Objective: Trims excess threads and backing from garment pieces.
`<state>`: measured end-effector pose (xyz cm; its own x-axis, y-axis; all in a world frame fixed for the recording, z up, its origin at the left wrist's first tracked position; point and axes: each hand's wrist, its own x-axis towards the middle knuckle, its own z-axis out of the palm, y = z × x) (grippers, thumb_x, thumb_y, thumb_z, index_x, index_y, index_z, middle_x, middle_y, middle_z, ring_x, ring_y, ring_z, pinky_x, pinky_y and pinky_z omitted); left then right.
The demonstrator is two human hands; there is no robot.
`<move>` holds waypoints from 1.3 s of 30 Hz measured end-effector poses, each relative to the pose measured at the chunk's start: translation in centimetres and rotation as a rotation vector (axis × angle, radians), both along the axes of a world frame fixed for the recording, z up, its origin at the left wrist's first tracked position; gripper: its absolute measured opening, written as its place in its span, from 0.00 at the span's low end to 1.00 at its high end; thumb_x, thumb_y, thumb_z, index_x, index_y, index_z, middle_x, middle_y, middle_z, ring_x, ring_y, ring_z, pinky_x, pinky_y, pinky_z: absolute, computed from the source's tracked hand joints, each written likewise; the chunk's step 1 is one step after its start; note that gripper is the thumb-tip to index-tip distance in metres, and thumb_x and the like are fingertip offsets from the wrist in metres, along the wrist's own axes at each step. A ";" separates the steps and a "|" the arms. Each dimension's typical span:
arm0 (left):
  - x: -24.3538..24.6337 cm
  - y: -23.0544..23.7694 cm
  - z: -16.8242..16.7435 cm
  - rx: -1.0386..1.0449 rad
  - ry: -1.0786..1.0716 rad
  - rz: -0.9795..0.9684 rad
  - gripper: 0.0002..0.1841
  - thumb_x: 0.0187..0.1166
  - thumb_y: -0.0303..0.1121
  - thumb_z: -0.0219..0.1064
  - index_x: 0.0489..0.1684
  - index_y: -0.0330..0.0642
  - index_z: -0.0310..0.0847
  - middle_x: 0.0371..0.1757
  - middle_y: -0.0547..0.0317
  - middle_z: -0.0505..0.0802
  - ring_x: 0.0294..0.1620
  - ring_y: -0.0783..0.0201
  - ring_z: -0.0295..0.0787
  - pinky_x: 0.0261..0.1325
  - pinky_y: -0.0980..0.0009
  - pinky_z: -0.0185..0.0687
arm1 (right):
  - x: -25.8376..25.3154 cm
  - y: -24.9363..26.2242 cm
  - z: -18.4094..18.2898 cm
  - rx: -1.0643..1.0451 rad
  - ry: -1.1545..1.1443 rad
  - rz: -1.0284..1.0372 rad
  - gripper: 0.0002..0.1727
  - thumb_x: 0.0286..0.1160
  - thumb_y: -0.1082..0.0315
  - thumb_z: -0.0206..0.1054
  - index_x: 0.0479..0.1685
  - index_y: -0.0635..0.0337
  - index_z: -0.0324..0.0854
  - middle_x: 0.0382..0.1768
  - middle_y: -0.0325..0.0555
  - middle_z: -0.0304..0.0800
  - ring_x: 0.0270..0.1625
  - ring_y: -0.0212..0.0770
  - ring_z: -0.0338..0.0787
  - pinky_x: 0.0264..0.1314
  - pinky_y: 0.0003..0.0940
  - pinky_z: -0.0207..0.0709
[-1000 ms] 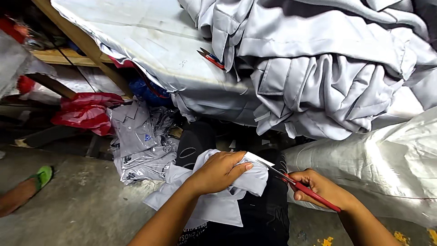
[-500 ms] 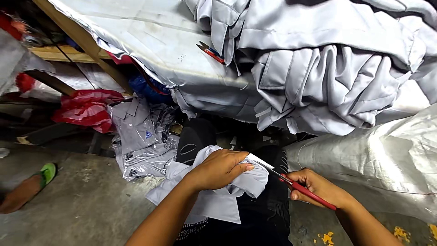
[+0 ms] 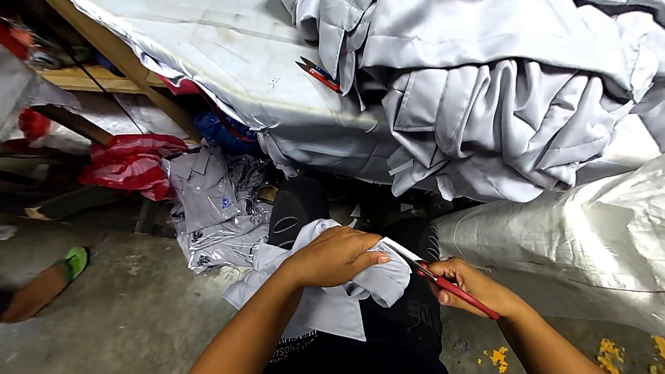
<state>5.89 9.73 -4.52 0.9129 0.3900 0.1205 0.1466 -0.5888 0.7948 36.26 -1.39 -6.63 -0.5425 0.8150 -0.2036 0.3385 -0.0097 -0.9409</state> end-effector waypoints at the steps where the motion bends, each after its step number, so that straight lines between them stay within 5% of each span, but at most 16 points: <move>1: 0.1 0.0 -0.1 -0.002 -0.001 -0.011 0.23 0.92 0.45 0.50 0.34 0.36 0.80 0.24 0.54 0.82 0.29 0.59 0.80 0.37 0.60 0.72 | -0.1 0.0 -0.1 -0.003 0.009 0.006 0.33 0.71 0.27 0.64 0.25 0.50 0.78 0.15 0.22 0.72 0.18 0.13 0.68 0.19 0.12 0.59; 9: 0.0 0.0 -0.6 -0.054 -0.003 -0.022 0.23 0.92 0.46 0.52 0.30 0.39 0.79 0.22 0.59 0.79 0.27 0.64 0.76 0.34 0.64 0.69 | -0.6 -0.4 -1.1 -0.013 0.070 -0.079 0.28 0.70 0.34 0.72 0.20 0.48 0.79 0.12 0.19 0.70 0.15 0.11 0.66 0.16 0.10 0.57; 13: 0.6 0.1 -0.8 -0.173 -0.012 0.064 0.21 0.91 0.47 0.53 0.38 0.41 0.83 0.24 0.65 0.81 0.27 0.74 0.76 0.35 0.71 0.72 | -3.3 0.1 -0.5 0.112 0.134 -0.339 0.24 0.66 0.35 0.75 0.29 0.46 0.84 0.18 0.15 0.79 0.18 0.10 0.72 0.19 0.10 0.66; 16: 1.3 -0.1 -0.7 -0.247 -0.021 0.151 0.19 0.92 0.46 0.52 0.44 0.42 0.83 0.26 0.68 0.83 0.29 0.79 0.78 0.36 0.75 0.74 | -6.9 1.7 0.4 0.227 0.236 -0.496 0.13 0.64 0.52 0.81 0.31 0.49 0.86 0.20 0.16 0.82 0.19 0.11 0.75 0.21 0.10 0.70; 18: 0.8 -0.2 -0.6 -0.218 -0.093 0.258 0.21 0.89 0.51 0.55 0.57 0.42 0.81 0.34 0.67 0.87 0.34 0.79 0.82 0.41 0.75 0.80 | -8.3 3.0 1.1 0.300 0.241 -0.546 0.06 0.66 0.65 0.77 0.29 0.54 0.86 0.19 0.19 0.83 0.20 0.11 0.76 0.23 0.10 0.70; 21: -1.6 0.4 -0.2 0.011 -0.096 0.340 0.46 0.68 0.70 0.67 0.77 0.42 0.70 0.63 0.61 0.88 0.62 0.69 0.83 0.67 0.58 0.78 | -8.6 4.5 2.4 0.321 0.215 -0.622 0.05 0.68 0.68 0.73 0.27 0.52 0.85 0.16 0.20 0.82 0.17 0.13 0.76 0.20 0.12 0.71; 23: -3.1 0.7 -0.4 0.194 -0.029 0.376 0.42 0.63 0.66 0.74 0.70 0.42 0.80 0.68 0.60 0.88 0.70 0.64 0.82 0.76 0.51 0.71 | -8.4 5.2 2.5 0.332 0.203 -0.663 0.08 0.69 0.68 0.72 0.24 0.50 0.83 0.14 0.21 0.79 0.15 0.15 0.74 0.18 0.13 0.70; 25: -3.9 0.9 -1.0 0.307 -0.014 0.457 0.19 0.71 0.51 0.73 0.49 0.47 0.92 0.56 0.64 0.95 0.63 0.65 0.89 0.75 0.50 0.73 | -8.3 5.5 2.3 0.340 0.205 -0.688 0.09 0.70 0.69 0.70 0.23 0.49 0.82 0.14 0.22 0.79 0.14 0.16 0.75 0.18 0.14 0.71; 27: -4.4 0.8 -1.3 0.299 -0.048 0.529 0.16 0.74 0.48 0.70 0.49 0.49 0.92 0.57 0.67 0.94 0.63 0.67 0.87 0.74 0.52 0.73 | -8.5 5.5 2.3 0.346 0.201 -0.724 0.09 0.69 0.69 0.69 0.22 0.49 0.82 0.14 0.22 0.80 0.15 0.17 0.76 0.18 0.14 0.72; 29: -5.1 0.3 -1.4 0.263 -0.043 0.514 0.39 0.66 0.64 0.72 0.71 0.44 0.81 0.75 0.59 0.85 0.77 0.62 0.78 0.80 0.48 0.66 | -8.4 5.3 2.1 0.386 0.205 -0.770 0.09 0.69 0.69 0.70 0.23 0.48 0.81 0.14 0.21 0.80 0.15 0.16 0.77 0.18 0.14 0.72; 31: -5.9 -1.0 -1.9 0.241 0.099 0.482 0.69 0.44 0.78 0.76 0.92 0.43 0.56 0.93 0.52 0.63 0.92 0.51 0.56 0.88 0.38 0.51 | -7.9 4.9 2.0 0.462 0.212 -0.808 0.09 0.69 0.68 0.70 0.23 0.46 0.81 0.16 0.20 0.81 0.17 0.16 0.78 0.20 0.14 0.74; 33: -6.9 -2.5 -3.3 0.213 0.309 0.479 0.84 0.29 0.74 0.85 0.97 0.44 0.38 0.97 0.46 0.41 0.97 0.41 0.32 0.86 0.24 0.34 | -7.0 4.3 2.2 0.563 0.201 -0.849 0.09 0.69 0.68 0.71 0.23 0.46 0.81 0.18 0.18 0.82 0.21 0.15 0.80 0.25 0.14 0.76; 34: -7.2 -3.2 -4.1 0.209 0.362 0.519 0.84 0.28 0.69 0.88 0.97 0.43 0.38 0.97 0.42 0.39 0.96 0.35 0.30 0.83 0.19 0.32 | -6.6 4.1 2.4 0.620 0.190 -0.869 0.08 0.69 0.68 0.71 0.24 0.46 0.81 0.20 0.17 0.83 0.23 0.14 0.81 0.28 0.14 0.77; 36: -7.7 -4.3 -6.1 0.258 0.373 0.663 0.76 0.37 0.67 0.86 0.96 0.43 0.47 0.96 0.38 0.48 0.93 0.28 0.40 0.79 0.17 0.44 | -5.5 3.5 2.7 0.704 0.181 -0.917 0.07 0.69 0.67 0.71 0.26 0.45 0.82 0.22 0.16 0.84 0.25 0.14 0.82 0.31 0.14 0.79; 39: -8.5 -4.9 -6.8 0.279 0.341 0.756 0.55 0.54 0.64 0.79 0.89 0.51 0.65 0.93 0.42 0.60 0.92 0.33 0.52 0.81 0.25 0.53 | -4.3 2.9 3.2 0.765 0.175 -0.988 0.05 0.70 0.67 0.71 0.31 0.43 0.83 0.24 0.15 0.85 0.27 0.14 0.84 0.33 0.15 0.81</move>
<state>-2.64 4.79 -11.28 0.4249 0.9026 0.0693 0.7798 -0.4039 0.4783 31.91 1.55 -3.42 0.3926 0.7644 0.5114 0.3684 0.3787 -0.8490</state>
